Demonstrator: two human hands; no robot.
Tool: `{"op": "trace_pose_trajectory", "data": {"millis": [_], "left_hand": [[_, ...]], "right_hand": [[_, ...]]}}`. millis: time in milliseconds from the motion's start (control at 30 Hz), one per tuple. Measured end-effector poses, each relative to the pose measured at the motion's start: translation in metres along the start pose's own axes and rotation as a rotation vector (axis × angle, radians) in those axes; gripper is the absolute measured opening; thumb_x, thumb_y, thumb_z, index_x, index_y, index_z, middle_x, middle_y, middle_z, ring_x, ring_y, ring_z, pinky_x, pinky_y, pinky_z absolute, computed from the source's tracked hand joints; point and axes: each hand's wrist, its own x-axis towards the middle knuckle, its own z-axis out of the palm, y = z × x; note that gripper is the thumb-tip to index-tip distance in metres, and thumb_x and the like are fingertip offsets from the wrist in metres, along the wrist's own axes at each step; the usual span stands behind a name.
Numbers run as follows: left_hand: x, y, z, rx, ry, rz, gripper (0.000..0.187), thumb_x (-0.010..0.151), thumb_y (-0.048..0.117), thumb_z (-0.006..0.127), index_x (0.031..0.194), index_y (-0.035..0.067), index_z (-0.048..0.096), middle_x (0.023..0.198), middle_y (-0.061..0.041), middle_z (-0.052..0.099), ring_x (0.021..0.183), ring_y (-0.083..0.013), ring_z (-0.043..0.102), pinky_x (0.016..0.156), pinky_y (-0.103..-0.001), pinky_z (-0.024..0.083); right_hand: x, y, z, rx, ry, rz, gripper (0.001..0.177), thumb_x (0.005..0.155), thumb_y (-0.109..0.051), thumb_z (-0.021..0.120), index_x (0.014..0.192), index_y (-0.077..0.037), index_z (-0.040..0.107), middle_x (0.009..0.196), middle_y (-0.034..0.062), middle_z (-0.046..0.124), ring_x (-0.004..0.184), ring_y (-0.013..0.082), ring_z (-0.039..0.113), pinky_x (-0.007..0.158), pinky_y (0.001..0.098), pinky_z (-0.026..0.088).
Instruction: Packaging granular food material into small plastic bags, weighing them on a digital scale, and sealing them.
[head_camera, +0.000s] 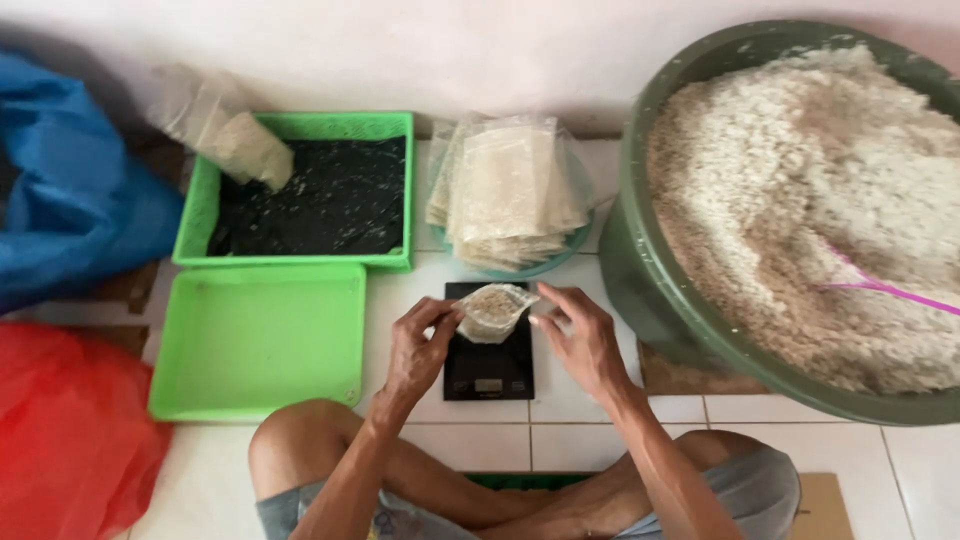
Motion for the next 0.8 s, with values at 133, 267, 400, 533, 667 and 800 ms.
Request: {"op": "trace_pose_trajectory", "data": {"millis": [133,267,400,533,667,800], "left_hand": [[-0.002,0.009,-0.001,0.035,0.005,0.016,0.014,0.087,0.002,0.071,0.1,0.005,0.076,0.074,-0.012,0.068,0.061,-0.0223,0.068,0.06,-0.036,0.058],[-0.007,0.012,0.001,0.057,-0.044,-0.097,0.028,0.083,0.0,0.068,0.111,0.001,0.065,0.078,-0.004,0.064,0.063,-0.0116,0.054,0.059,-0.024,0.049],[-0.01,0.011,0.005,0.076,-0.009,-0.103,0.027,0.083,0.0,0.067,0.109,0.0,0.064,0.078,-0.005,0.066,0.062,-0.0118,0.054,0.059,-0.024,0.049],[-0.016,0.005,0.01,0.051,-0.003,-0.132,0.028,0.085,0.004,0.067,0.112,-0.001,0.063,0.08,-0.004,0.065,0.064,-0.0112,0.052,0.059,-0.023,0.048],[-0.019,0.004,0.011,0.09,0.024,-0.182,0.025,0.085,0.004,0.066,0.11,-0.001,0.063,0.077,-0.004,0.064,0.062,-0.0114,0.05,0.055,-0.024,0.046],[-0.022,0.003,0.009,0.065,0.022,-0.263,0.024,0.087,0.006,0.066,0.11,-0.001,0.064,0.079,-0.005,0.064,0.063,-0.0116,0.053,0.056,-0.025,0.046]], "right_hand": [[-0.022,-0.028,-0.067,-0.082,0.131,-0.074,0.039,0.079,-0.007,0.079,0.117,-0.008,0.072,0.096,0.0054,0.071,0.073,0.0129,0.069,0.068,0.0241,0.056],[-0.02,-0.02,-0.189,-0.336,0.189,-0.229,0.029,0.093,0.007,0.07,0.121,0.0,0.064,0.108,0.0133,0.07,0.079,0.0164,0.066,0.064,0.0239,0.054],[-0.005,0.027,-0.292,-1.379,-0.039,0.179,0.036,0.1,-0.031,0.064,0.133,-0.018,0.07,0.135,0.0074,0.071,0.113,0.0214,0.067,0.09,0.0327,0.059],[0.0,0.086,-0.323,-1.722,-0.403,0.352,0.047,0.098,-0.059,0.039,0.136,-0.038,0.058,0.125,-0.0094,0.072,0.105,0.0086,0.074,0.091,0.0275,0.063],[-0.003,0.108,-0.325,-1.506,-0.386,0.4,0.036,0.097,-0.049,0.05,0.13,-0.039,0.062,0.113,-0.0118,0.077,0.104,0.0107,0.073,0.11,0.038,0.038],[0.001,0.091,-0.327,-1.232,-0.284,0.315,0.024,0.099,-0.025,0.059,0.116,-0.015,0.073,0.114,0.0079,0.074,0.059,0.0153,0.072,0.057,0.0268,0.064]]}}
